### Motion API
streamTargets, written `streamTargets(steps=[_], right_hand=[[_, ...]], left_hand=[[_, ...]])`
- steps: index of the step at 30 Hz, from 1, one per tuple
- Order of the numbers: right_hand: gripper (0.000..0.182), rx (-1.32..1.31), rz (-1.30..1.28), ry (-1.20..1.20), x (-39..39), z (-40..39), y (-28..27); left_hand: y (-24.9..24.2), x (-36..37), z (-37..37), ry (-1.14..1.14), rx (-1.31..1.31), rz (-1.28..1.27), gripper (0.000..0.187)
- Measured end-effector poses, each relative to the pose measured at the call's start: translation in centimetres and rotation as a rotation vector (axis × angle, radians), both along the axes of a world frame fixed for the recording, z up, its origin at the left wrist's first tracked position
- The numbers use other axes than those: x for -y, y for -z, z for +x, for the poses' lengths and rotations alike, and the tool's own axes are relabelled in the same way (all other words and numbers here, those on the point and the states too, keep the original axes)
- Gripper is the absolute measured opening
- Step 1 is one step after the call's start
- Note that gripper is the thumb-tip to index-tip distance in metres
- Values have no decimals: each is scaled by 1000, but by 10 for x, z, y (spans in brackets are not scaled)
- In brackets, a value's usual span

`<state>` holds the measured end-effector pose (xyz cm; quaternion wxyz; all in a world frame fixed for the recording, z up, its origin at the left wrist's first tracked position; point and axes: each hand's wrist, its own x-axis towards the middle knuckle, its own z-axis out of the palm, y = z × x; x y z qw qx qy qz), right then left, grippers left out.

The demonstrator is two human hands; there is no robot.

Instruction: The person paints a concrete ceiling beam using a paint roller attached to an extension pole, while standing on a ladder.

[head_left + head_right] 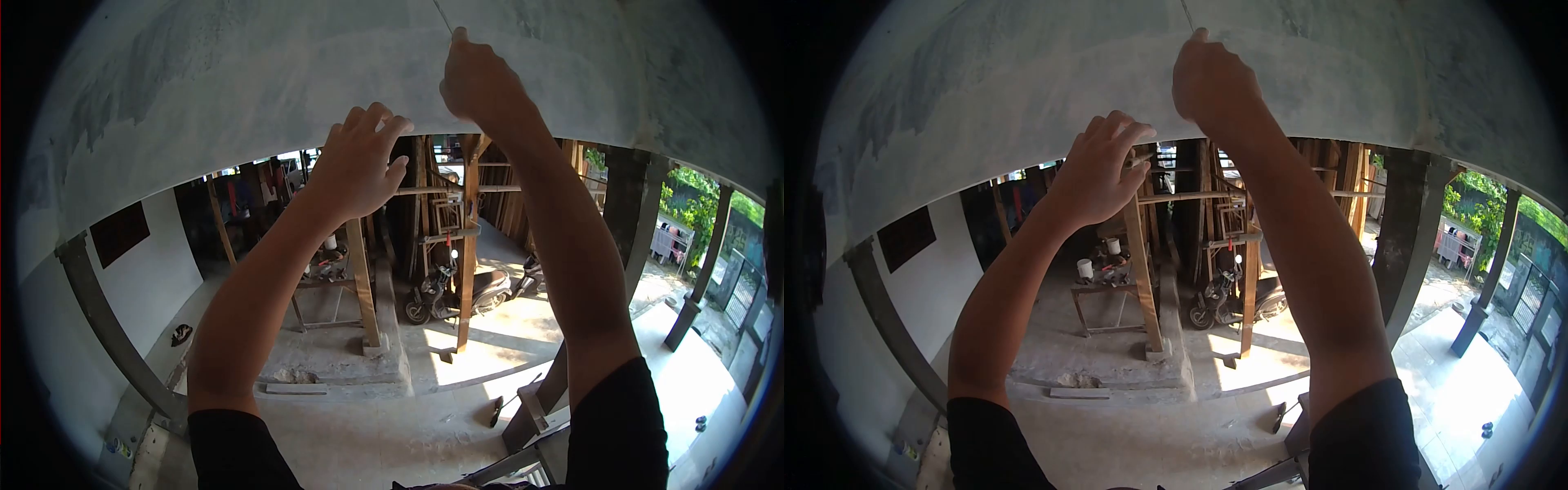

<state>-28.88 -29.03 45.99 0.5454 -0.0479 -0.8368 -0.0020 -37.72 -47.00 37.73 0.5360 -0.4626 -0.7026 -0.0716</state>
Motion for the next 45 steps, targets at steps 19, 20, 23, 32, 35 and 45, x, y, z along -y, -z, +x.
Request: streamTargets(steps=[19,20,23,32,35,45], right_hand=[[66,-38,36,142,-2,-4,-15],[68,-62,59,162,-4,-15,-17],[73,-70,51,131,-4,-20,8],[77,83,-32,-1,34,24,77],[79,-56,16,-22,21,-17,28],[82,57,2,45,15,-11,113]], left_hand=[[-16,19,-7,-54,22,48,45],[-17,15,-5,-37,7,51,45],[-15,10,2,-1,2,46,46],[-22,8,0,-34,-30,-3,52],[-25,6,4,-31,-37,8,54],[-13,15,7,-3,-12,17,56]])
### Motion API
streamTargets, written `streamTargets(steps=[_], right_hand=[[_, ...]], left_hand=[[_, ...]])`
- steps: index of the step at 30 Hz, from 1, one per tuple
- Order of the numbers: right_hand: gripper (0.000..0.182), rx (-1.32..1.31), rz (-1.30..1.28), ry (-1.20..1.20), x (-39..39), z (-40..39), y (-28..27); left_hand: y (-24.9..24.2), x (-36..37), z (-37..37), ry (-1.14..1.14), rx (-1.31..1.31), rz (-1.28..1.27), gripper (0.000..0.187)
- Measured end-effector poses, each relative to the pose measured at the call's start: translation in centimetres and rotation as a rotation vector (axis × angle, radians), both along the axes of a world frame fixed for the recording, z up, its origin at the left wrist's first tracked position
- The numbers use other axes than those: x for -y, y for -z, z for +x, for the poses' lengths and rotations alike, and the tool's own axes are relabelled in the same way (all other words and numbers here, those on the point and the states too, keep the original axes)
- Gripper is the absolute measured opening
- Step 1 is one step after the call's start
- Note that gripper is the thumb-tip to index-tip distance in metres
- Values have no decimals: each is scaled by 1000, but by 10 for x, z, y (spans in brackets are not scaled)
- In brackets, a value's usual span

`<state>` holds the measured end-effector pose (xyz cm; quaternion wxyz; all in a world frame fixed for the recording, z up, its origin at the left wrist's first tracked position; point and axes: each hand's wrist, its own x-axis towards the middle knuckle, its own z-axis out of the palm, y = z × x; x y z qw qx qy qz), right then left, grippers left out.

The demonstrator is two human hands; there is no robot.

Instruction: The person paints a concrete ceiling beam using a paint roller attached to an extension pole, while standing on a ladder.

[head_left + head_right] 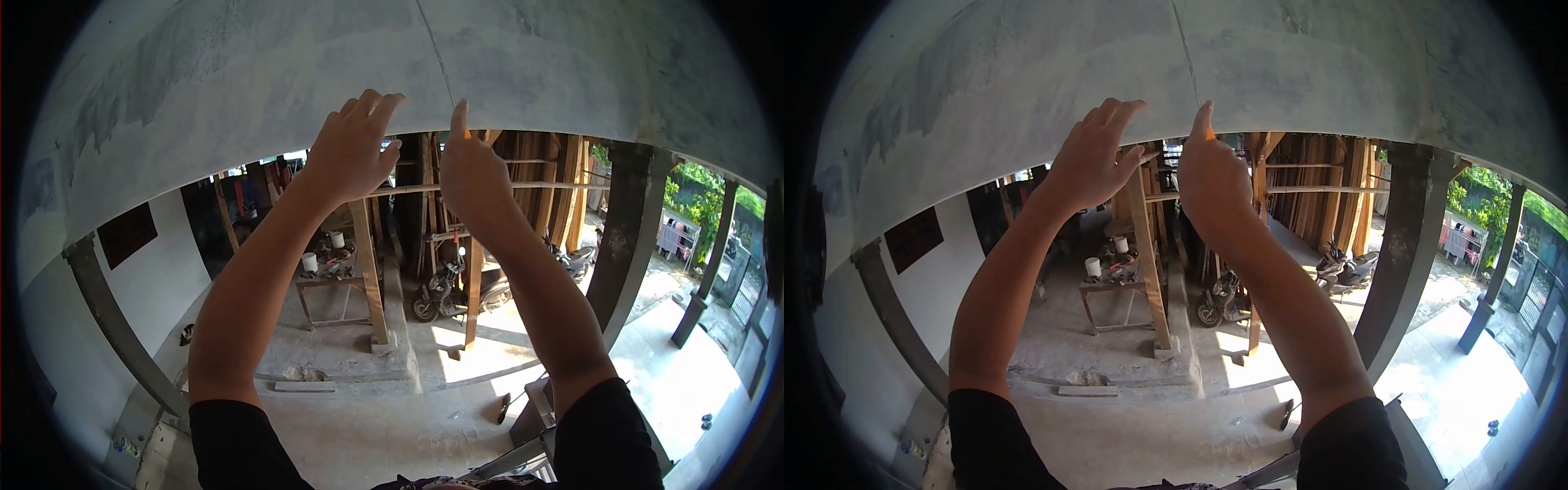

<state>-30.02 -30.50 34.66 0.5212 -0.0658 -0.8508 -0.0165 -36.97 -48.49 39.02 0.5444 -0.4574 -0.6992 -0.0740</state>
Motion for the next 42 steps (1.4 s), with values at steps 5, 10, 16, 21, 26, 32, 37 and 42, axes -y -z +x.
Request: streamTargets(steps=[5,10,16,21,26,32,37,42], right_hand=[[83,98,-191,-93,-2,41,61],[82,209,-291,-108,-9,79,98],[80,132,-206,-67,-22,53,78],[82,87,-145,-31,-17,29,104],[93,284,-174,-8,-7,41,158],[85,134,-90,6,-8,34,113],[82,126,-90,30,-11,19,114],[88,254,-153,-36,-4,21,160]], left_hand=[[3,6,2,-8,32,-6,56],[16,2,5,-9,50,-49,56],[38,-36,2,44,72,-66,61],[68,-73,8,164,26,-65,65],[115,-91,-6,88,-45,-201,59],[108,-104,-24,80,-179,-90,51],[109,-96,-22,68,-218,-39,54],[146,-72,-19,125,161,-301,77]])
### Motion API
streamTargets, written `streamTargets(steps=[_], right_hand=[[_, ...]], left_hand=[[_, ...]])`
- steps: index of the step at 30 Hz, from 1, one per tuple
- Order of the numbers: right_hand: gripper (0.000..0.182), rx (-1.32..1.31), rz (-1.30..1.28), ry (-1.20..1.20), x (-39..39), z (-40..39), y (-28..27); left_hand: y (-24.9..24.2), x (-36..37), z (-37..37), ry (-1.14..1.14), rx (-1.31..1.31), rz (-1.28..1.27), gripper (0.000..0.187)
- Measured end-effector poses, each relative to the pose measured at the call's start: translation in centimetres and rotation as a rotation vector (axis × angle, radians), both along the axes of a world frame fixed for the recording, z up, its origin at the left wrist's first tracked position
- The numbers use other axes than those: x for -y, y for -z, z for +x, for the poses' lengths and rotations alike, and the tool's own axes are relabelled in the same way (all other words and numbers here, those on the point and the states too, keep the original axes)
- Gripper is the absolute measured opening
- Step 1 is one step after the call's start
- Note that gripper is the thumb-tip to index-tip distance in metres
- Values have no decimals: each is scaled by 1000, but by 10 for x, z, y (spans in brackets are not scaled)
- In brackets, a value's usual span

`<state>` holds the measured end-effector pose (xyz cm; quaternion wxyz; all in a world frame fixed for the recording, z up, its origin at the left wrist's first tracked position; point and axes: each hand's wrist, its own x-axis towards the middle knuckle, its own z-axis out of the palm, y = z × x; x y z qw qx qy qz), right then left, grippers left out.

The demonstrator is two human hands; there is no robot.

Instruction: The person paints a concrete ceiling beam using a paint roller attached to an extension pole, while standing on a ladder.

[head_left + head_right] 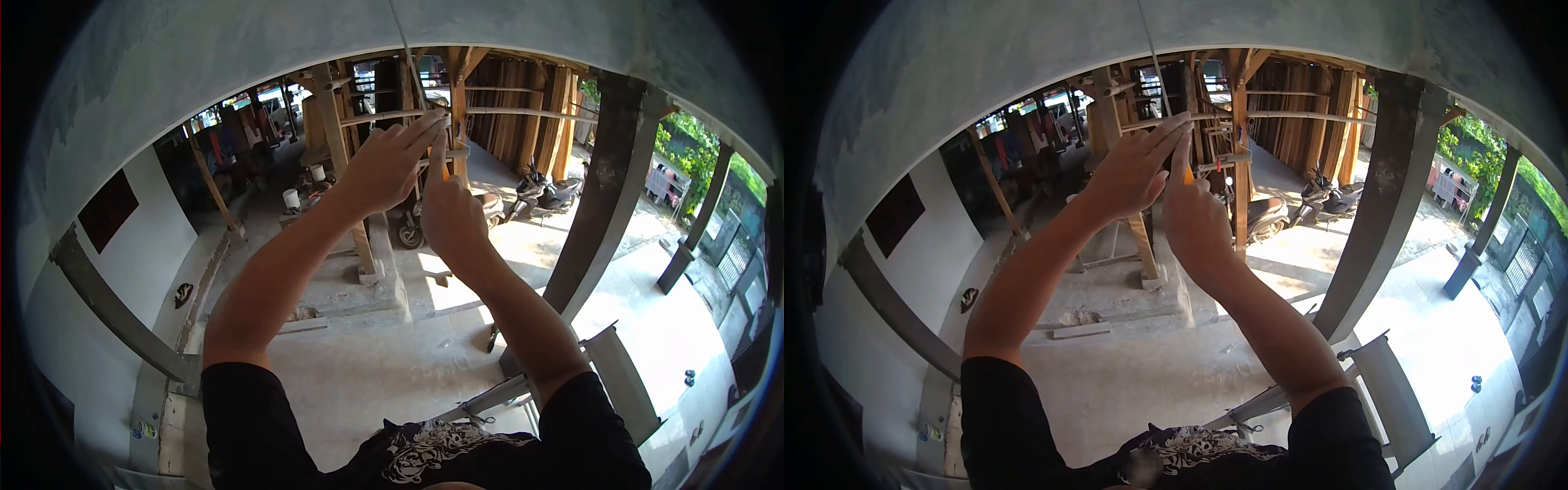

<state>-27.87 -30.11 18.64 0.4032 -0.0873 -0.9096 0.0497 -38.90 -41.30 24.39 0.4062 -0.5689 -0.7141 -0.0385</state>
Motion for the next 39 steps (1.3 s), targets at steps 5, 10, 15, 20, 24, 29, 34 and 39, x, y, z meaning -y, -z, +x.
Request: streamTargets(steps=[5,10,15,20,24,29,34,39], right_hand=[[86,-119,-3,-33,4,0,-59],[85,-119,26,-23,8,-8,-63],[89,4,-51,-11,17,4,-7],[88,-63,-160,-68,11,9,-48],[81,-178,-261,-149,0,13,-107],[83,-299,-204,-155,-21,-10,-76],[83,-264,-247,-140,-28,-23,-48],[79,-305,-203,-128,-36,-38,-132]], left_hand=[[-63,3,8,38,160,12,85],[-64,2,12,52,300,33,91],[0,13,9,113,280,-29,96],[-39,9,13,53,255,-40,95],[-72,4,30,115,328,227,86],[-52,4,24,154,125,217,82],[-40,10,13,88,197,172,82],[-54,-2,7,118,261,232,83]])
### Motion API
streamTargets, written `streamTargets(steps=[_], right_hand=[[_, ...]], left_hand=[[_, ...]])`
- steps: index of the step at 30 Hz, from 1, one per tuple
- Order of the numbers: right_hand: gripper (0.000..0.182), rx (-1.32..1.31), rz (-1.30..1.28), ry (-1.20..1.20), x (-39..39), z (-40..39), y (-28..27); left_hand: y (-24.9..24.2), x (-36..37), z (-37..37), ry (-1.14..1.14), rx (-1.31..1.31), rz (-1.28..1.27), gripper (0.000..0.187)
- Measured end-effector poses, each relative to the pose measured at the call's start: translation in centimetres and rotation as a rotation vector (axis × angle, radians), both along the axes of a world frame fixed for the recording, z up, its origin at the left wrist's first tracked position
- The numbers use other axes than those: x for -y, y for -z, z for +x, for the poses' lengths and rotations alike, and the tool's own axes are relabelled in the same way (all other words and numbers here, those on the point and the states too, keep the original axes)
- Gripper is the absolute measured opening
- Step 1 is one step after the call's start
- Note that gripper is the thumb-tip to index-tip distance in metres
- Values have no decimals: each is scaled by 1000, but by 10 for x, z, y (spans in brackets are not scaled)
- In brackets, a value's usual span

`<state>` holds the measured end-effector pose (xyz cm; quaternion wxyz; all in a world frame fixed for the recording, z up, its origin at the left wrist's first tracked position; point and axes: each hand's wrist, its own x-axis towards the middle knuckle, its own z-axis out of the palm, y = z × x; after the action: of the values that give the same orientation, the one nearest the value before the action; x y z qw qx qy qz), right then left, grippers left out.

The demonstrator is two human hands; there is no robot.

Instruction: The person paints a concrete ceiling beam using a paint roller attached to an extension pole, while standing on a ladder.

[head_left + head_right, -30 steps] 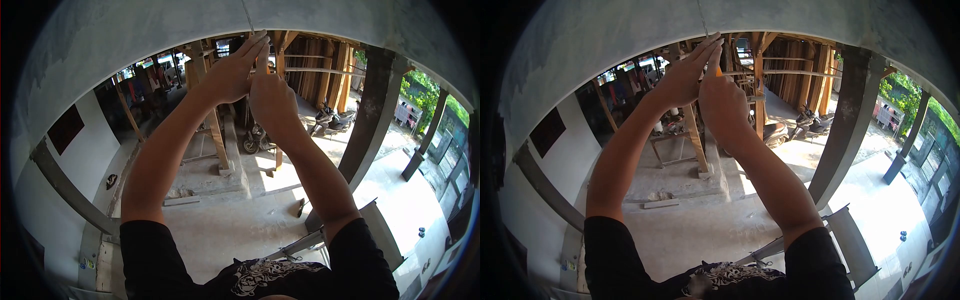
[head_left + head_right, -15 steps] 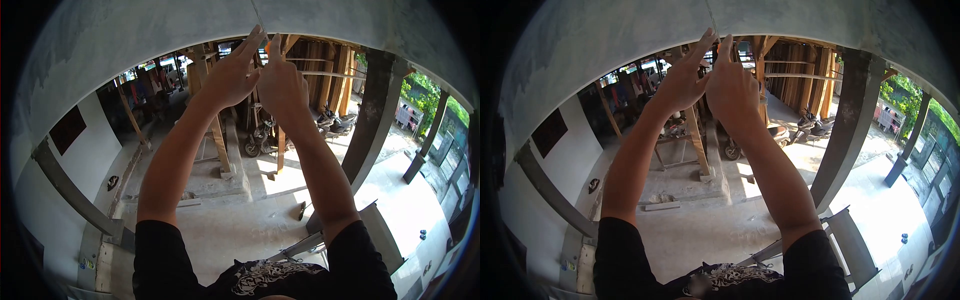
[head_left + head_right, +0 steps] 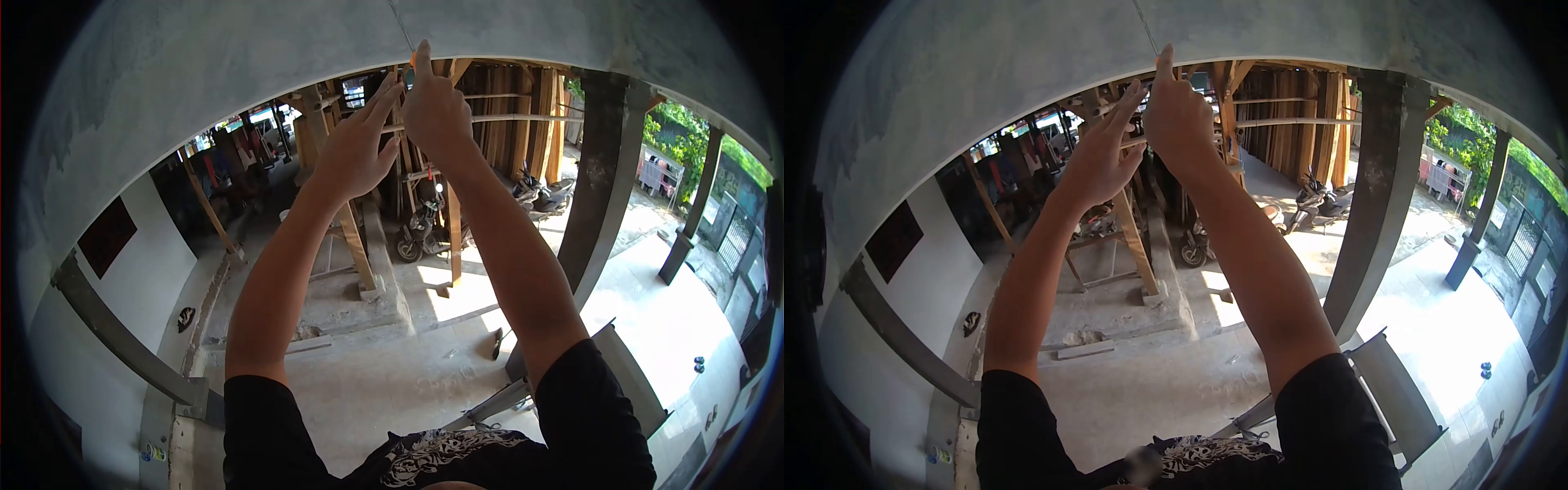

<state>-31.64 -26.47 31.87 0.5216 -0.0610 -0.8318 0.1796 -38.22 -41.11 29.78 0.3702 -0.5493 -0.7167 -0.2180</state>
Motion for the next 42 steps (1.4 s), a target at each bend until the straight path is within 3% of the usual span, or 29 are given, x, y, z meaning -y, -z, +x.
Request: streamTargets(steps=[3,7,10,12,14,17,20,22,28,31,38,42], right_hand=[[75,-78,24,-22,-1,3,-15],[66,-85,-154,-99,13,8,48],[65,-124,-122,-67,10,-3,94],[66,-52,-111,-24,0,-6,74],[72,56,-97,32,-1,4,16],[72,-31,42,138,-9,-12,-73],[73,-48,122,177,-12,-17,-113],[74,-60,156,172,-8,-17,-111],[82,285,100,70,48,37,-12],[78,160,99,34,48,52,-14],[65,-52,174,144,17,0,-167],[67,-120,226,132,16,-28,-163]], left_hand=[[0,5,7,2,-38,51,83],[8,26,7,-19,-56,56,81],[9,42,1,-30,-52,64,78],[3,49,-4,-40,-77,68,77],[-9,53,-2,-60,88,52,76],[-23,47,-4,-76,13,37,75],[-26,42,-5,-60,-51,46,73],[-22,44,-4,-55,-78,55,72],[-19,63,-13,-106,-143,26,71],[-33,78,-17,-154,-145,1,70],[-46,94,-13,-156,-267,67,70],[-42,96,-9,-179,-229,48,65]])
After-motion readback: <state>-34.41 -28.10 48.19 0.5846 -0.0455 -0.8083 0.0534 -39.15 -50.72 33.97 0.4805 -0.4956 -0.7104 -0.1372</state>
